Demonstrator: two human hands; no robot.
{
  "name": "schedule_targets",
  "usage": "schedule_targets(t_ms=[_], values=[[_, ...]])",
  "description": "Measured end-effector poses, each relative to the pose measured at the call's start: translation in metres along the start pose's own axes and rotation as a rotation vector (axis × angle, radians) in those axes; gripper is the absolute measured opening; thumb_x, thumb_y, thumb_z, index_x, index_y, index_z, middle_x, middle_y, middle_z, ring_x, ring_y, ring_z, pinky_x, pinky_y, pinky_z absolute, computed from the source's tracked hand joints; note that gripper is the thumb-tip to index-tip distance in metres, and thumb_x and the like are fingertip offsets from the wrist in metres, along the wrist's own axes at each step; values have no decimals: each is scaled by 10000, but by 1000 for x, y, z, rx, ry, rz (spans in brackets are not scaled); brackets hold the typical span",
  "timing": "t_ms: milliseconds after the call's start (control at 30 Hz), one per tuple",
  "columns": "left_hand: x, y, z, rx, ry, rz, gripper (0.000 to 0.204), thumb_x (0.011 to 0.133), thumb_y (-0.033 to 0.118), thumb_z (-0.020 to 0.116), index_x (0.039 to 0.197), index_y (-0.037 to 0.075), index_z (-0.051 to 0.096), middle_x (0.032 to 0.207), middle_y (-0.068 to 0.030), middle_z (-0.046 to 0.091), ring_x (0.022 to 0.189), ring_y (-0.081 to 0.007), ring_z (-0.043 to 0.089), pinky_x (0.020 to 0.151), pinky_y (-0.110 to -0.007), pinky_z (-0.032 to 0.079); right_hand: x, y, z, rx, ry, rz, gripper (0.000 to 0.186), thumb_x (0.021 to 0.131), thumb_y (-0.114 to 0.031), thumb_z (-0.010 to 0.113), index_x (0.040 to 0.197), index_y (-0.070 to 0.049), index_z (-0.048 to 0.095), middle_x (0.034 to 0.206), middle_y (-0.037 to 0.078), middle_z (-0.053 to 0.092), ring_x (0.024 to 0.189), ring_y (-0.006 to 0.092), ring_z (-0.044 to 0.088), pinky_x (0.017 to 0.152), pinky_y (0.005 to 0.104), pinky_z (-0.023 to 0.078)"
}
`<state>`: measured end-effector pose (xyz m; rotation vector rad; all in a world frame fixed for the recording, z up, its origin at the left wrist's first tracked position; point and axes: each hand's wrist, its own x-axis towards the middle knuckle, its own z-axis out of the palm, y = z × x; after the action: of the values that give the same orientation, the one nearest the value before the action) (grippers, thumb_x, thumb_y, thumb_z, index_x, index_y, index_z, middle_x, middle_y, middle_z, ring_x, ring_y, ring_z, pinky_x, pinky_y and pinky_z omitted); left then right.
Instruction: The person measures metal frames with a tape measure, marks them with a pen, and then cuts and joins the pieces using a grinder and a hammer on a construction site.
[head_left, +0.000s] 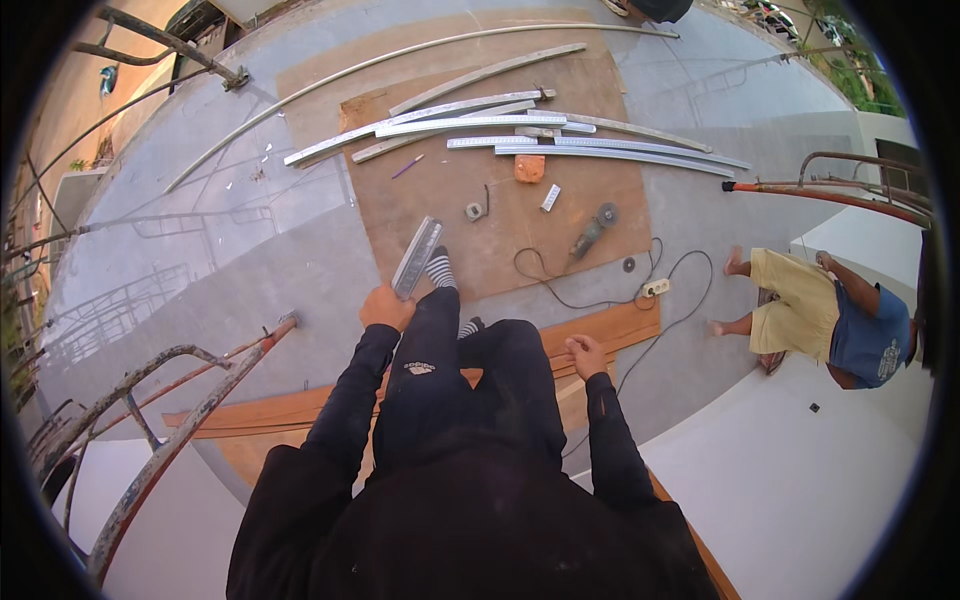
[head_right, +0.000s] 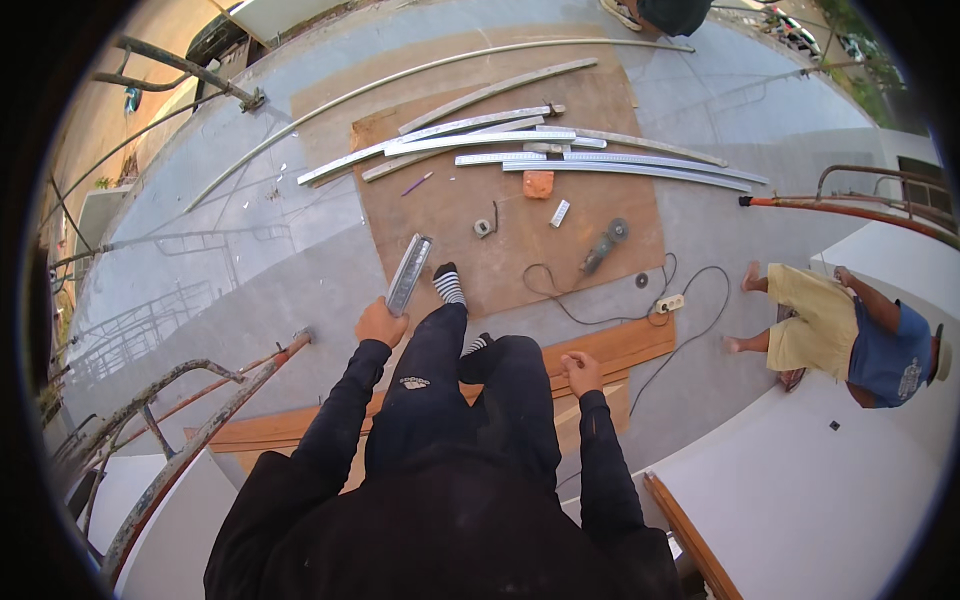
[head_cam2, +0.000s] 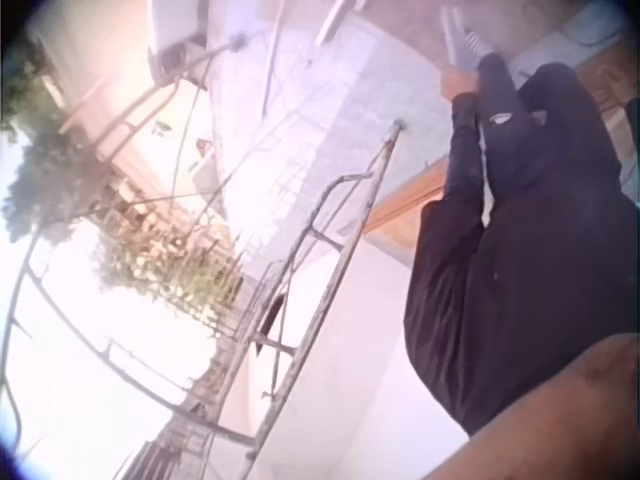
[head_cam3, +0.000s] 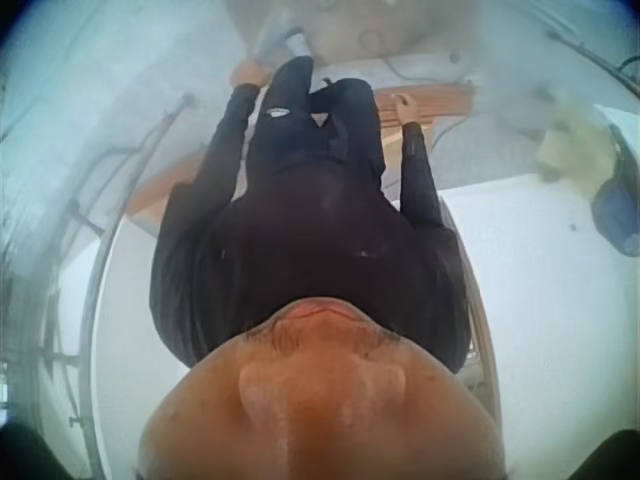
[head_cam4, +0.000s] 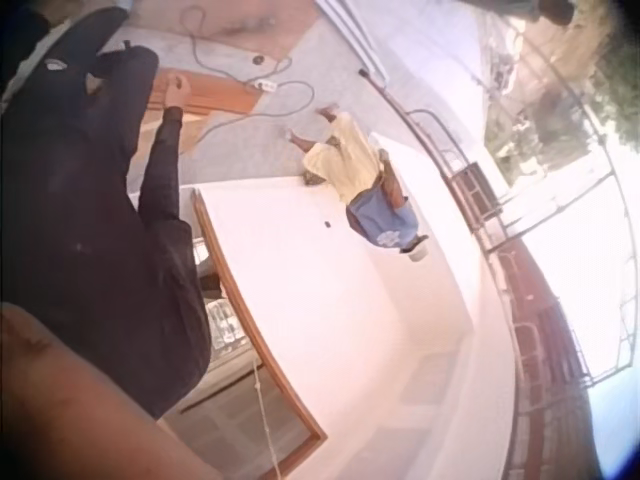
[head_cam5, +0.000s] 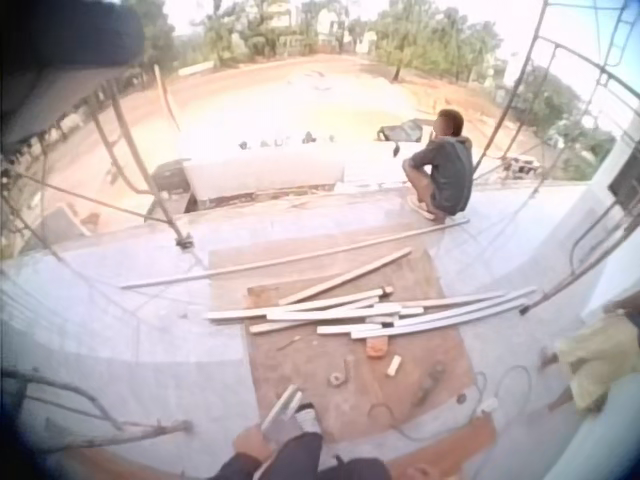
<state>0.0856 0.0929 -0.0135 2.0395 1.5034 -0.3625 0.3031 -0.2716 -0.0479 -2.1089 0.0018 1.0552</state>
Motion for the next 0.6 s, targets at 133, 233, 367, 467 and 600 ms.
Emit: schedule_targets(t_ms=[133,233,367,467,600], values=[[-10,-4,41,36,-104,-115,358,726,298,679,968,35,663,948,-208,704,918,-412,669,791,-517,527,33,19,-23,-149,-77,50,297,928,-196,680,1094,49,647,901,111,683,769,159,664,685,285,561],[6,4,62,38,-91,-162,345,728,293,681,954,34,649,949,-204,697,913,-414,665,790,-521,523,108,10,-27,-306,-113,19,293,905,-213,703,1062,32,670,867,106,688,762,138,663,666,286,550],[36,1,107,100,-40,-208,331,731,283,683,935,30,618,940,-196,682,901,-421,657,780,-530,518,206,-18,-6,-522,-147,-59,323,837,-332,704,999,-53,726,923,146,724,892,279,694,817,375,534],[71,-9,146,131,-15,-234,333,729,282,688,927,28,606,933,-198,676,896,-426,655,775,-533,516,293,-24,27,-649,-183,-118,307,829,-317,682,995,-64,731,981,166,726,950,326,687,852,404,528],[122,-27,206,165,-13,-255,334,721,283,697,910,22,608,907,-213,681,869,-433,659,761,-537,518,407,3,71,-750,-216,-170,302,834,-304,635,1010,-79,732,1056,192,709,1009,359,665,891,425,519]])
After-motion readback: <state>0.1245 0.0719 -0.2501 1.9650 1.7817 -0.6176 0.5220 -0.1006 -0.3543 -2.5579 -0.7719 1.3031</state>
